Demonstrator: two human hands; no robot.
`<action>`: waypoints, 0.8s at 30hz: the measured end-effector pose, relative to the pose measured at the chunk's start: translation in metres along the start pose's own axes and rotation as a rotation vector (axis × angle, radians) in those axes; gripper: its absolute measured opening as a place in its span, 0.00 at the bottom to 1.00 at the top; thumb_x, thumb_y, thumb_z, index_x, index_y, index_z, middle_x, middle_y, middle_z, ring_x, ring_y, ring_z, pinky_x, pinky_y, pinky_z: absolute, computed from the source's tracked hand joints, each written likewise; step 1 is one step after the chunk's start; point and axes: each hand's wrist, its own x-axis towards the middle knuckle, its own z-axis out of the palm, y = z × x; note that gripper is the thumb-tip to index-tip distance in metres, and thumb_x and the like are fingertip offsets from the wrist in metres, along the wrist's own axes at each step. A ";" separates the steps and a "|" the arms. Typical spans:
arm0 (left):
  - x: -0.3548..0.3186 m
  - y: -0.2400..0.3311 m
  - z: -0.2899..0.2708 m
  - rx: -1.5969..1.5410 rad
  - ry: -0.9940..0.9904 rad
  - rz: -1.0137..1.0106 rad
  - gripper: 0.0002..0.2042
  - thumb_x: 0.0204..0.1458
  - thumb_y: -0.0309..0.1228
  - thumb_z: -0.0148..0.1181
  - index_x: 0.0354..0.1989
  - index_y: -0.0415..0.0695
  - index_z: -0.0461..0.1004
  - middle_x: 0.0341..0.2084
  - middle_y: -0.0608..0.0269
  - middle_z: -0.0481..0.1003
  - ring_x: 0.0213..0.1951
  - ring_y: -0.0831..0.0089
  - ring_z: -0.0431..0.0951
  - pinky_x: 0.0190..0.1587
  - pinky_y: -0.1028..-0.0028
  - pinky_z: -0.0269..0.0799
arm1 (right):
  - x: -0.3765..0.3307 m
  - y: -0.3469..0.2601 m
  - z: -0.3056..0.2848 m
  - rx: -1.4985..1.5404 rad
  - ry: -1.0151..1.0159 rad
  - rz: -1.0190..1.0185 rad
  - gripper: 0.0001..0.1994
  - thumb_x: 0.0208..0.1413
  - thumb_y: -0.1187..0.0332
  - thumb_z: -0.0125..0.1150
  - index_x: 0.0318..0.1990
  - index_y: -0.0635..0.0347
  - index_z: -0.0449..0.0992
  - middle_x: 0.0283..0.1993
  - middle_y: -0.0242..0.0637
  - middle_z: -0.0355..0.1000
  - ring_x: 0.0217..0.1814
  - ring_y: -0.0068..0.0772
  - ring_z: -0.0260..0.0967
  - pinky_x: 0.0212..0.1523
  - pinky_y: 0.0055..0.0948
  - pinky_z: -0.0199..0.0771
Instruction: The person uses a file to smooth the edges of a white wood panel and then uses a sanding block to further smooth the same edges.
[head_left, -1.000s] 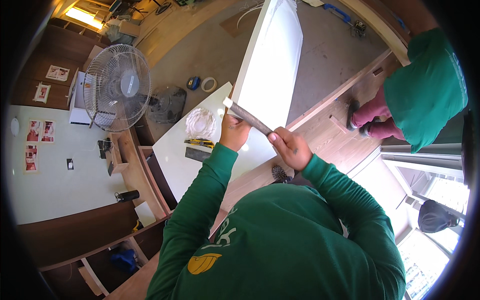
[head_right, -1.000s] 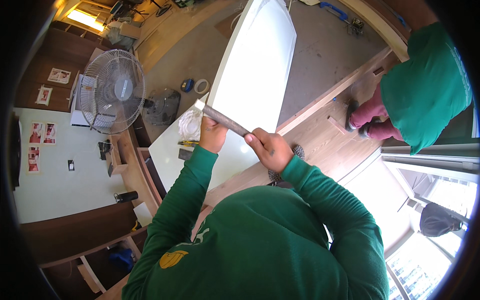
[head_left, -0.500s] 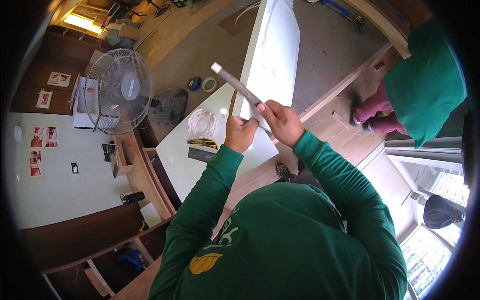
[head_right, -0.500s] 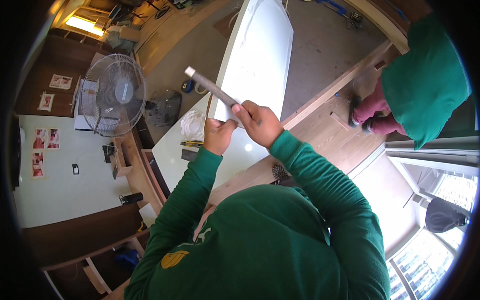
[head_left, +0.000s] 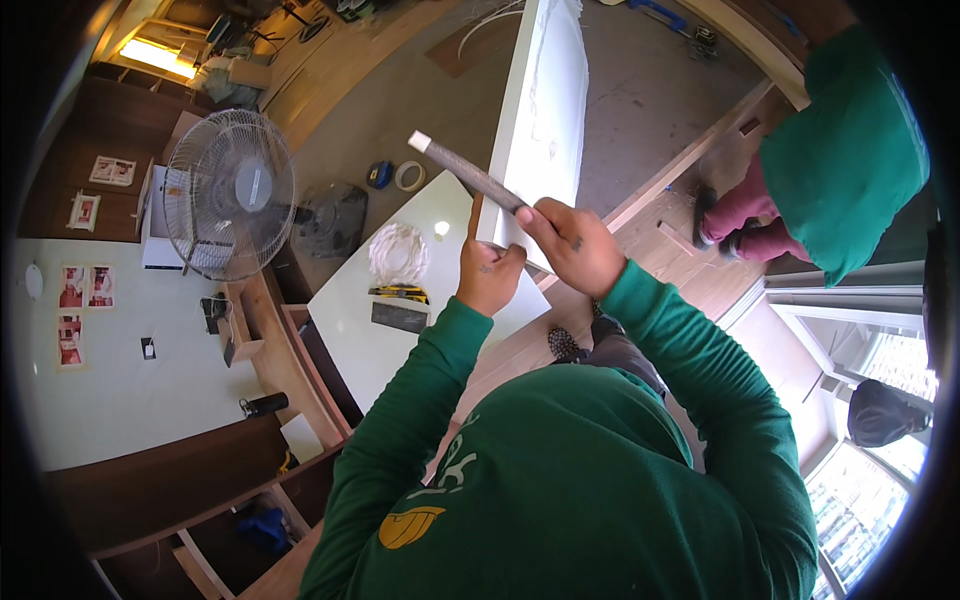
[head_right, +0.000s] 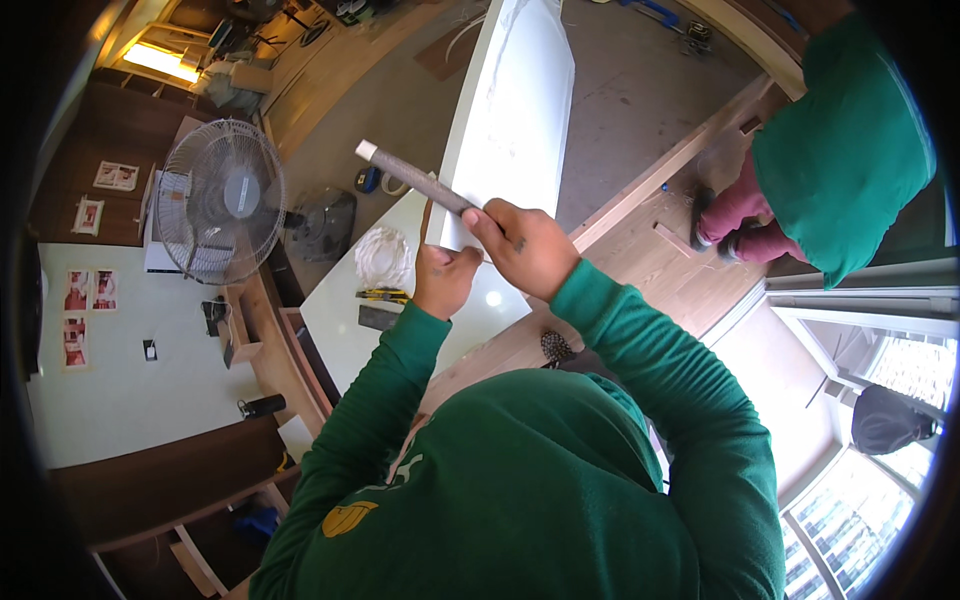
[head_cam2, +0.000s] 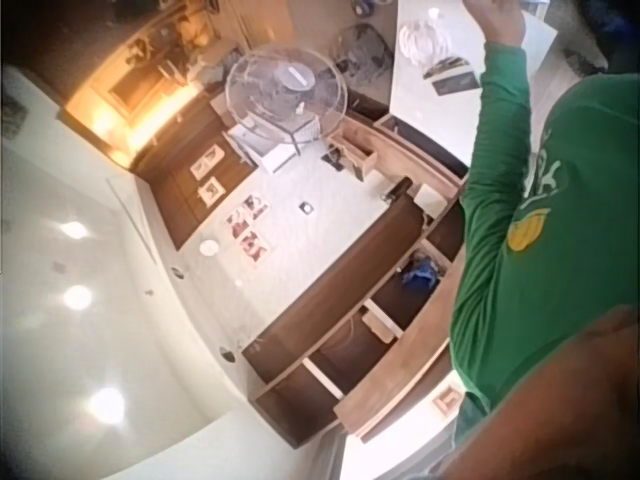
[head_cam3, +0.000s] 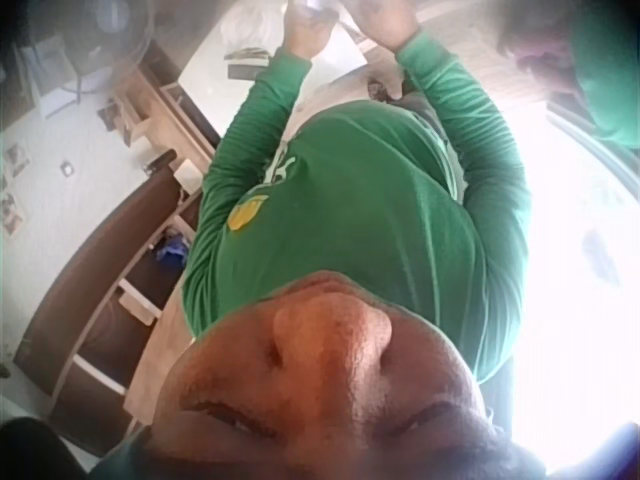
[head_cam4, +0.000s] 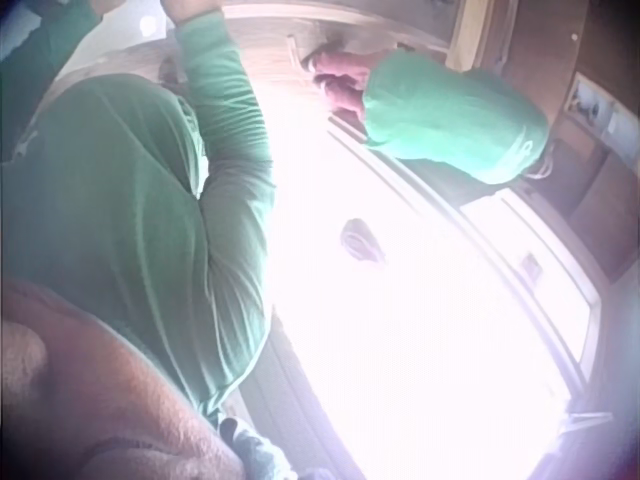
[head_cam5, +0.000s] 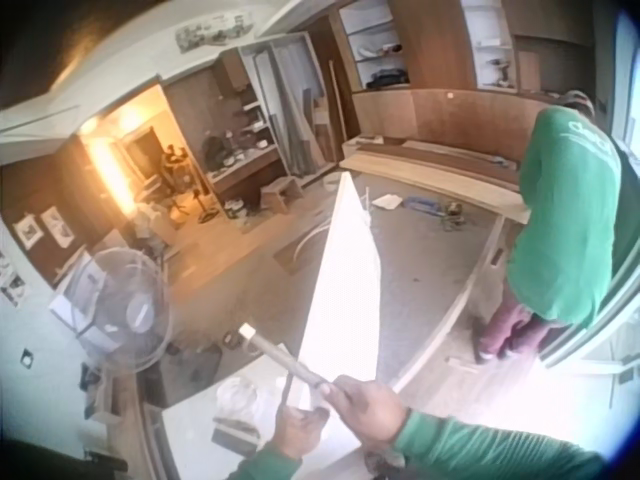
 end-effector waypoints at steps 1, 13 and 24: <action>0.000 0.002 0.001 -0.010 -0.026 -0.071 0.29 0.59 0.16 0.59 0.70 0.34 0.59 0.46 0.59 0.80 0.42 0.78 0.80 0.44 0.74 0.78 | -0.009 0.000 -0.001 -0.007 -0.006 -0.050 0.22 0.73 0.52 0.54 0.34 0.63 0.75 0.21 0.53 0.68 0.21 0.54 0.68 0.27 0.46 0.69; -0.005 0.017 0.029 -0.216 0.047 0.191 0.41 0.52 0.11 0.49 0.78 0.39 0.49 0.51 0.55 0.78 0.45 0.74 0.79 0.46 0.75 0.76 | -0.058 -0.011 -0.022 -0.114 -0.011 0.012 0.19 0.72 0.56 0.56 0.32 0.63 0.73 0.20 0.53 0.68 0.22 0.58 0.67 0.27 0.48 0.68; -0.001 0.007 0.043 -0.142 0.123 0.370 0.40 0.56 0.11 0.56 0.79 0.40 0.50 0.45 0.61 0.80 0.36 0.83 0.77 0.34 0.79 0.74 | -0.079 -0.037 -0.040 -0.279 -0.067 0.128 0.17 0.72 0.58 0.56 0.33 0.63 0.73 0.21 0.53 0.70 0.23 0.58 0.71 0.27 0.49 0.69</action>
